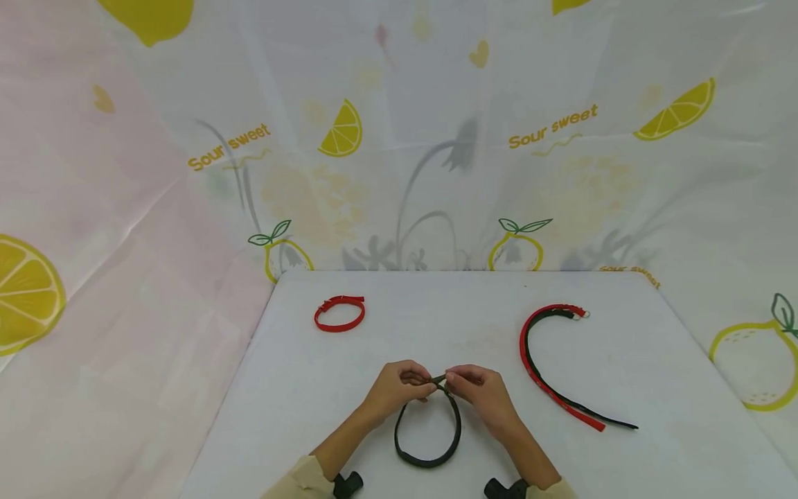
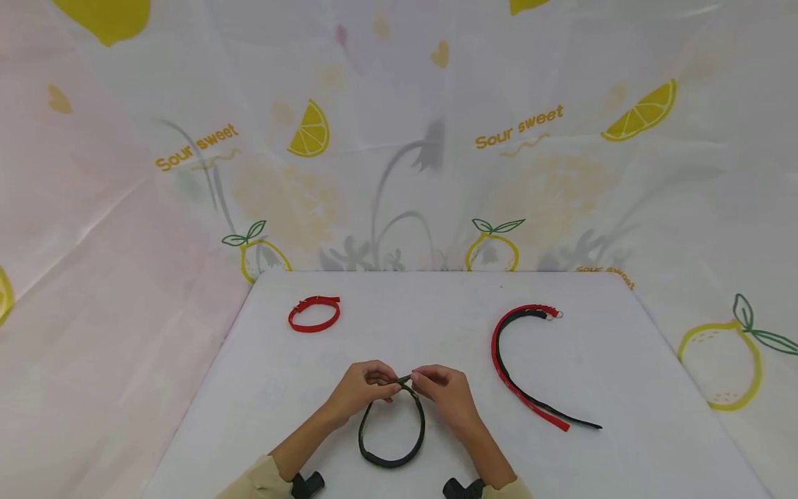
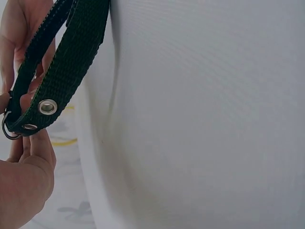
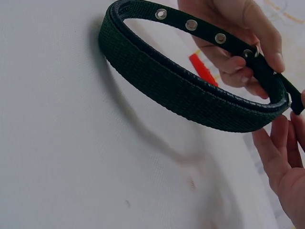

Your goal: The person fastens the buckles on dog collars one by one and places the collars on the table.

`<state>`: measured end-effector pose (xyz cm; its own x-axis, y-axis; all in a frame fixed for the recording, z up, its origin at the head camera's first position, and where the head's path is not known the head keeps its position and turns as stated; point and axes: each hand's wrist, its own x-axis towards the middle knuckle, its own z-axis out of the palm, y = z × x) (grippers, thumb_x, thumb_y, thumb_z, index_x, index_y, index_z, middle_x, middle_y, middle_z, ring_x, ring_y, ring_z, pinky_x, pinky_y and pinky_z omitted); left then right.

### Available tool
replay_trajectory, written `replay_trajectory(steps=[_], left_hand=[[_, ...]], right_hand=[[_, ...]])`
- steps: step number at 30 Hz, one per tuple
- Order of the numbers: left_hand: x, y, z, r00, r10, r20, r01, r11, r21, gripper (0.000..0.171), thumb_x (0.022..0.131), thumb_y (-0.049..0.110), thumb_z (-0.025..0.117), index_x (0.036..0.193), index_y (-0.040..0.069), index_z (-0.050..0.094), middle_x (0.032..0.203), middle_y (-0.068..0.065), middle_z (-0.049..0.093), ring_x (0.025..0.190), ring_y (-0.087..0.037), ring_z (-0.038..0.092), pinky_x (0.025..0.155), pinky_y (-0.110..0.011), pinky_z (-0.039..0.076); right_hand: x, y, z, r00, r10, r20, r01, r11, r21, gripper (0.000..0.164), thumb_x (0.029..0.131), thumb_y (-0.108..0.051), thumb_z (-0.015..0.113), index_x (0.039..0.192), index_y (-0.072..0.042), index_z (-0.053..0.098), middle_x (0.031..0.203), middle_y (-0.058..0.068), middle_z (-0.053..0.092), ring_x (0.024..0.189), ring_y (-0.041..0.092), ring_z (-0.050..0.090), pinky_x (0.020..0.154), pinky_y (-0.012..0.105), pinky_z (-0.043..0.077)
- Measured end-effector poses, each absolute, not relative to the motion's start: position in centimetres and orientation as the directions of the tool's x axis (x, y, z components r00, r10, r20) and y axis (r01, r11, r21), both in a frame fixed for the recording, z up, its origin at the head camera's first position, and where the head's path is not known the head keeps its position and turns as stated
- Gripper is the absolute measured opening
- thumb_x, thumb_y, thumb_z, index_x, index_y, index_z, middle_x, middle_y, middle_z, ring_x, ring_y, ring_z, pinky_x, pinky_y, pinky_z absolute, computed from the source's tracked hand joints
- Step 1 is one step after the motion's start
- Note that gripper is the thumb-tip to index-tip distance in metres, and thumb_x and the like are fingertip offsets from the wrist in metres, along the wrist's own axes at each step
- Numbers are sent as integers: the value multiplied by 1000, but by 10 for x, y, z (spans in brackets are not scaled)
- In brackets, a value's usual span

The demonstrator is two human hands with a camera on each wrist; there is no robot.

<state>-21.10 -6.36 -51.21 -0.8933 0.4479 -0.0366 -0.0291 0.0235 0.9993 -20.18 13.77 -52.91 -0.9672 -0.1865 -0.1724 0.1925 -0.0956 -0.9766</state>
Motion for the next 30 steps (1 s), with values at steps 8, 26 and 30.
replay_trajectory(steps=[8,26,30], left_hand=[[-216,-68,-519,-903,429,-30,-22,24,999,25,75,13,69,92,-1,59,86,-15,63,81,-35,60,67,-42,51],[-220,-70,-535,-925,381,-4,10,33,999,27,71,22,72,93,8,63,88,-8,65,79,-22,63,71,-30,50],[-215,-69,-521,-920,391,18,33,33,999,25,73,16,70,94,5,62,87,-11,64,80,-24,62,70,-31,51]], right_hand=[[-205,147,-525,-971,-189,-147,173,-131,-976,47,77,-25,65,109,7,52,102,19,56,94,27,58,80,31,46],[-209,147,-534,-951,-292,-103,200,-323,-925,55,80,-9,62,123,10,33,113,21,54,89,26,59,80,36,46],[-209,142,-532,-953,-288,-98,181,-280,-943,53,78,-11,64,118,12,38,109,20,57,88,23,60,79,35,47]])
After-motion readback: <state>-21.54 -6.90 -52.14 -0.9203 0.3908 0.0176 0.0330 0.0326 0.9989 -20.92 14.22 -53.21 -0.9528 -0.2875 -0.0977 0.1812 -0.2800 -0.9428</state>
